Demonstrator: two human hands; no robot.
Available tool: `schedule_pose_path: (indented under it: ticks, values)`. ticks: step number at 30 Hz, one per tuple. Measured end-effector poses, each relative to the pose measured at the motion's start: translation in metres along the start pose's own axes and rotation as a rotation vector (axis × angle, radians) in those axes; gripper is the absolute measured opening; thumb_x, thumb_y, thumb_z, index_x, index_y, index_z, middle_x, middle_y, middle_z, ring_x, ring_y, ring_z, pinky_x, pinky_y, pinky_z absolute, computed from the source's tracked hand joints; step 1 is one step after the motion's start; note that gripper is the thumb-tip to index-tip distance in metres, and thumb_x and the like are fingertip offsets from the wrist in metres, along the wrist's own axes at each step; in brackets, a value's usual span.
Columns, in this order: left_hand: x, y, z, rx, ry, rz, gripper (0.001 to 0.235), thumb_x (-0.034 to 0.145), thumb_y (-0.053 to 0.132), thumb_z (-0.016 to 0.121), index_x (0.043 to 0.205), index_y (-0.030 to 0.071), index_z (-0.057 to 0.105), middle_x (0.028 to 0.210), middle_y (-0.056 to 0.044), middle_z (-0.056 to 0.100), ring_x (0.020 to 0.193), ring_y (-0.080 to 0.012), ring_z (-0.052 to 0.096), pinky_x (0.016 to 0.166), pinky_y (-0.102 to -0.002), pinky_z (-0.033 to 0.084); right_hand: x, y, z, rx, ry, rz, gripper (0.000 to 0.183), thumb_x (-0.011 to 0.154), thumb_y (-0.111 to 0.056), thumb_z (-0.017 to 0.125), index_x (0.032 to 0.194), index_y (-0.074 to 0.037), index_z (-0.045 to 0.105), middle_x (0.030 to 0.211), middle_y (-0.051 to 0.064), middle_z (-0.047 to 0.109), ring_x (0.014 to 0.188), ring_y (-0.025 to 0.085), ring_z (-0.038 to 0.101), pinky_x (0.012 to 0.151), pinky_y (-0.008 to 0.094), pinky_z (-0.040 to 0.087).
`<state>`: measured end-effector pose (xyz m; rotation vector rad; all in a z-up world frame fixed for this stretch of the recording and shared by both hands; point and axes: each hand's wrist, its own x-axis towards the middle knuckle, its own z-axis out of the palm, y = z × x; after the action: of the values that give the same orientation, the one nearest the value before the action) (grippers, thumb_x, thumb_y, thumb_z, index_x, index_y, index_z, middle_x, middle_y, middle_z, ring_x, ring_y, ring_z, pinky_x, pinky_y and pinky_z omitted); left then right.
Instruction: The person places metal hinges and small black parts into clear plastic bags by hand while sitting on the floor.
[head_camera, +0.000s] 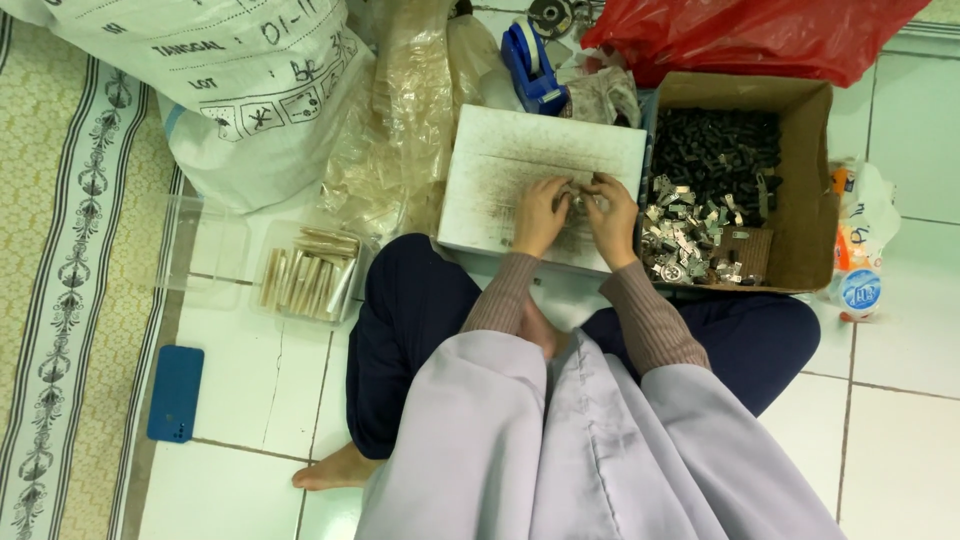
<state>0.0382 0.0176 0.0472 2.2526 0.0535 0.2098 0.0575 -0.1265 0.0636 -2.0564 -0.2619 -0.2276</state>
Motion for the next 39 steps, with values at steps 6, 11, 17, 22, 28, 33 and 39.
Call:
schedule_pose_path:
  ticks: [6, 11, 17, 22, 28, 33, 39]
  values:
    - [0.005, -0.062, 0.030, 0.273, -0.035, 0.046, 0.025, 0.103, 0.019, 0.057, 0.118, 0.027, 0.075, 0.120, 0.002, 0.075, 0.123, -0.0182, 0.064, 0.110, -0.044, 0.036, -0.007, 0.076, 0.040, -0.704, -0.076, -0.408, 0.021, 0.088, -0.017, 0.078, 0.105, -0.028, 0.082, 0.105, -0.002, 0.077, 0.113, 0.017, 0.067, 0.115, 0.050, 0.030]
    - [-0.012, -0.050, 0.016, 0.240, -0.069, 0.046, 0.032, 0.101, 0.012, 0.054, 0.126, 0.021, 0.073, 0.135, -0.002, 0.069, 0.132, -0.0221, 0.057, 0.112, -0.047, 0.035, -0.019, 0.035, 0.026, -0.593, -0.222, -0.412, 0.030, 0.091, -0.012, 0.069, 0.119, -0.018, 0.078, 0.121, 0.007, 0.075, 0.116, 0.026, 0.069, 0.113, 0.055, 0.033]
    - [-0.011, -0.051, 0.023, 0.197, -0.063, -0.003, 0.030, 0.102, 0.022, 0.056, 0.127, 0.019, 0.071, 0.136, -0.005, 0.066, 0.132, -0.0236, 0.057, 0.113, -0.048, 0.033, -0.023, 0.026, 0.013, -0.400, -0.373, -0.315, 0.042, 0.093, -0.005, 0.065, 0.135, -0.008, 0.069, 0.138, 0.019, 0.066, 0.132, 0.037, 0.058, 0.116, 0.057, 0.032]
    - [-0.006, -0.013, 0.007, 0.085, -0.004, -0.056, 0.029, 0.103, 0.021, 0.055, 0.129, 0.016, 0.068, 0.138, -0.011, 0.063, 0.128, -0.0314, 0.059, 0.111, -0.053, 0.036, -0.007, 0.034, -0.008, -0.127, -0.291, -0.231, 0.035, 0.097, -0.008, 0.070, 0.131, -0.003, 0.068, 0.132, 0.027, 0.065, 0.133, 0.046, 0.054, 0.117, 0.060, 0.030]
    - [0.021, 0.044, 0.054, -0.254, 0.030, -0.008, 0.029, 0.102, 0.018, 0.056, 0.129, 0.011, 0.064, 0.135, -0.019, 0.060, 0.129, -0.0406, 0.059, 0.108, -0.053, 0.046, 0.018, 0.082, -0.088, -0.187, 0.003, -0.148, 0.018, 0.102, -0.018, 0.072, 0.119, -0.015, 0.076, 0.121, 0.014, 0.070, 0.121, 0.037, 0.063, 0.107, 0.052, 0.044]
    - [0.026, 0.096, 0.143, -0.342, -0.259, 0.178, 0.044, 0.097, 0.009, 0.059, 0.140, 0.004, 0.052, 0.137, -0.024, 0.054, 0.132, -0.0442, 0.056, 0.109, -0.050, 0.051, 0.006, 0.151, -0.143, -0.194, -0.007, 0.223, 0.023, 0.104, -0.024, 0.071, 0.124, -0.012, 0.074, 0.110, 0.017, 0.073, 0.107, 0.036, 0.069, 0.092, 0.051, 0.053]
    - [0.007, 0.084, 0.224, 0.043, -0.599, 0.033, 0.070, 0.089, -0.008, 0.052, 0.155, 0.003, 0.030, 0.156, -0.032, 0.033, 0.144, -0.0473, 0.041, 0.109, -0.051, 0.053, -0.046, 0.246, -0.126, -0.365, -0.373, 0.454, 0.056, 0.091, -0.030, 0.072, 0.139, -0.003, 0.063, 0.132, 0.029, 0.066, 0.120, 0.049, 0.062, 0.097, 0.061, 0.052]
